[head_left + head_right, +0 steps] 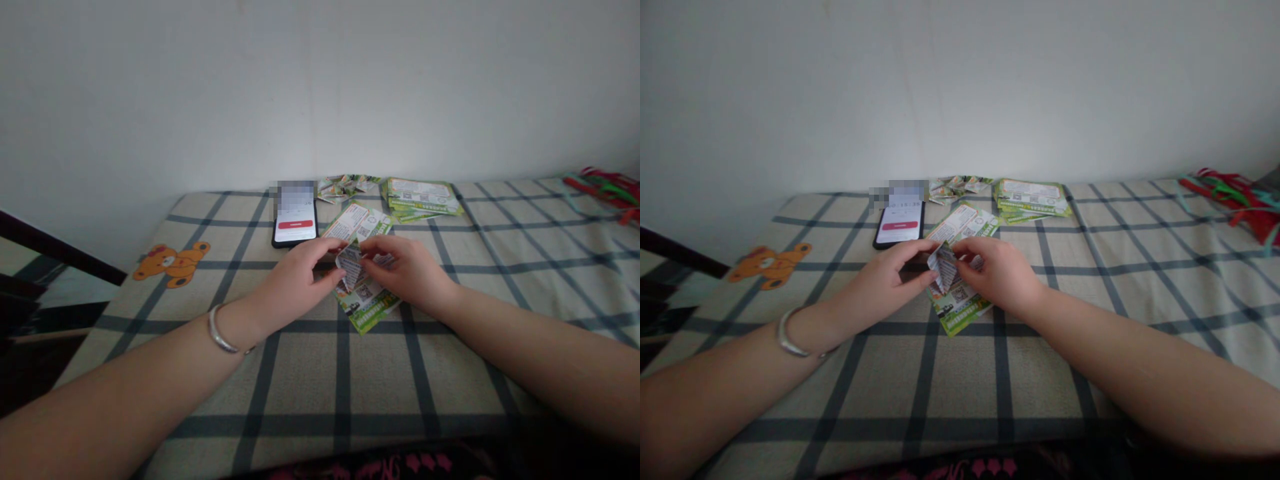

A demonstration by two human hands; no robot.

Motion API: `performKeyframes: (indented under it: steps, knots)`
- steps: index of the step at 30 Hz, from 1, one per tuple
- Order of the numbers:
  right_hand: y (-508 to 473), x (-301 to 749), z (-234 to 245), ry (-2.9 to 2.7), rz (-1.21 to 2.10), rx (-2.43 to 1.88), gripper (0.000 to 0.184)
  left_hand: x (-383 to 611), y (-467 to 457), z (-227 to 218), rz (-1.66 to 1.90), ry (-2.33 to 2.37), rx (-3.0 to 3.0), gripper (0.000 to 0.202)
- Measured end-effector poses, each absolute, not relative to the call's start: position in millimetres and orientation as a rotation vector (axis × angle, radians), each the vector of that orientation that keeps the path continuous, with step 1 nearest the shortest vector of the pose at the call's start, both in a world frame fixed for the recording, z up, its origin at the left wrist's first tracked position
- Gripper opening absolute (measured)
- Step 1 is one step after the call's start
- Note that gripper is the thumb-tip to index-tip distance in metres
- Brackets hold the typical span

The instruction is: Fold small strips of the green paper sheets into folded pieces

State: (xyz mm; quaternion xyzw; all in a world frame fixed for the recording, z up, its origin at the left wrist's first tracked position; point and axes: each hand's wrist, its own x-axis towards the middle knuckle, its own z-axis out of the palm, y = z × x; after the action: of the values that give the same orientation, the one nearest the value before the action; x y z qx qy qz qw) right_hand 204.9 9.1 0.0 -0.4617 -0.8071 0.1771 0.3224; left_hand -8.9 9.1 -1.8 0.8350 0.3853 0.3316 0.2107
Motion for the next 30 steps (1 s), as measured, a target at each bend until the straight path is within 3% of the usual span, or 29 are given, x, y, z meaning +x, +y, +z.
performKeyframes:
  steps: [16, 24, 30]
  knots:
    - [8.3, 207.0, 1.8, -2.232, 0.375, -1.219, 0.022, -14.3, 12.8, -1.5, 0.842, 1.001, 2.544, 0.038]
    - [4.2, 209.6, 6.9, -2.347, 0.134, -1.098, 0.024, -14.3, 14.0, -2.2, 0.832, 0.951, 2.575, 0.030]
    - [4.8, 212.1, 5.8, -2.434, 0.038, -1.020, 0.024, -13.1, 11.5, -2.5, 0.775, 0.992, 2.601, 0.034]
